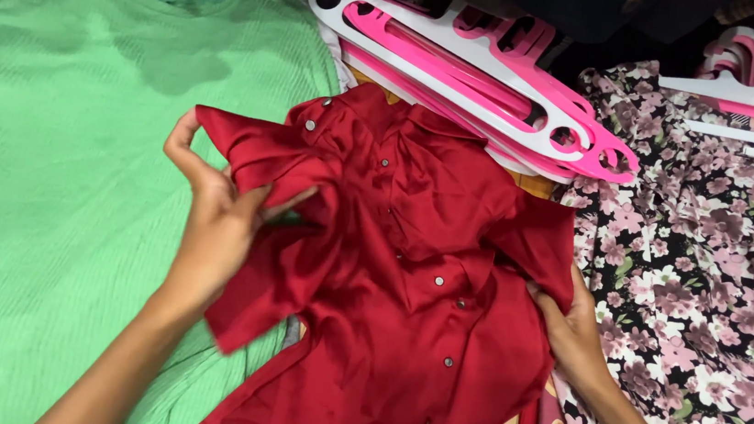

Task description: The person places a floral dress onto a white hanger and adjusts the fabric. They then pick up a red satin shirt, smooth it out, and button it up.

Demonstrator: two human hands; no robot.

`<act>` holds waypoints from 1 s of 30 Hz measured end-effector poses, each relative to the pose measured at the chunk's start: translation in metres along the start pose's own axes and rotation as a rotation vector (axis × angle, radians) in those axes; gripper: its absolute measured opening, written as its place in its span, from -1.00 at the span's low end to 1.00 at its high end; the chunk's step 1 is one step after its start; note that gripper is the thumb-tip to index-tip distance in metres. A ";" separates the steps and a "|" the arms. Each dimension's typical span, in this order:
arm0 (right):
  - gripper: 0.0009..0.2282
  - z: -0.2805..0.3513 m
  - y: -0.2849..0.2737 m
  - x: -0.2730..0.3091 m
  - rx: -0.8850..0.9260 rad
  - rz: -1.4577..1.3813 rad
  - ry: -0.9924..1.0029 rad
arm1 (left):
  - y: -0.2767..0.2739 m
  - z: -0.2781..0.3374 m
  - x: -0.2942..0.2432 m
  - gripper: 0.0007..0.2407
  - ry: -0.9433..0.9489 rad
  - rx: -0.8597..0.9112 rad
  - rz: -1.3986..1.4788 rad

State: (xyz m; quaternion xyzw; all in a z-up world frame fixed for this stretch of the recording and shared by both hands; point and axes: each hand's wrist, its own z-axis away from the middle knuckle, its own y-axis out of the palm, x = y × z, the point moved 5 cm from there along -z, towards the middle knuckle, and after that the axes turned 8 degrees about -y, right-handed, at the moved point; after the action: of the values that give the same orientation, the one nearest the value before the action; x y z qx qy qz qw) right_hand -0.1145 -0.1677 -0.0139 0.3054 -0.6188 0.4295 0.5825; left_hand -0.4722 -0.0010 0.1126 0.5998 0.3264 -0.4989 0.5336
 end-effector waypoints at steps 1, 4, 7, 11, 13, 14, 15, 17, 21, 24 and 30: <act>-0.51 0.000 0.000 0.002 0.000 0.001 -0.001 | -0.002 0.001 -0.001 -0.41 0.001 0.000 0.001; -0.33 0.003 0.004 0.005 0.026 -0.060 0.023 | 0.008 0.006 0.000 -0.30 0.130 0.034 -0.969; -0.36 0.009 0.008 0.026 0.073 -0.039 -0.130 | 0.010 0.006 0.013 -0.23 0.200 -0.164 -1.243; 0.07 0.023 0.019 0.069 0.268 0.287 -0.196 | 0.026 0.010 0.021 -0.30 0.632 -0.272 -1.700; 0.17 0.029 0.021 0.088 0.327 0.434 -0.403 | 0.032 0.010 0.024 -0.33 0.698 -0.136 -1.715; -0.11 0.031 0.022 0.089 0.438 0.484 -0.397 | 0.035 0.010 0.029 -0.39 0.756 -0.049 -1.780; -0.35 0.034 0.024 0.091 0.553 0.534 -0.389 | 0.037 0.012 0.034 -0.42 0.811 0.038 -1.844; -0.54 0.034 0.013 0.076 0.582 0.651 -0.294 | 0.030 0.004 0.046 -0.66 0.790 0.034 -1.754; -0.74 0.039 -0.001 0.070 0.788 1.064 0.024 | 0.025 -0.006 0.054 -0.59 0.825 -0.061 -1.721; -0.69 0.045 -0.011 0.064 0.957 1.228 0.099 | 0.023 -0.004 0.055 -0.69 0.839 -0.122 -1.872; -0.74 0.035 -0.024 0.092 0.796 1.373 0.357 | 0.030 0.000 0.042 -0.35 0.690 -0.186 -1.955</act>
State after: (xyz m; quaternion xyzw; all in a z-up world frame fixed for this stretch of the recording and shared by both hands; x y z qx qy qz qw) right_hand -0.1221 -0.1982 0.0824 -0.0312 -0.3668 0.9211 0.1270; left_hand -0.4323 -0.0137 0.0818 0.1402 0.8421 -0.4879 -0.1819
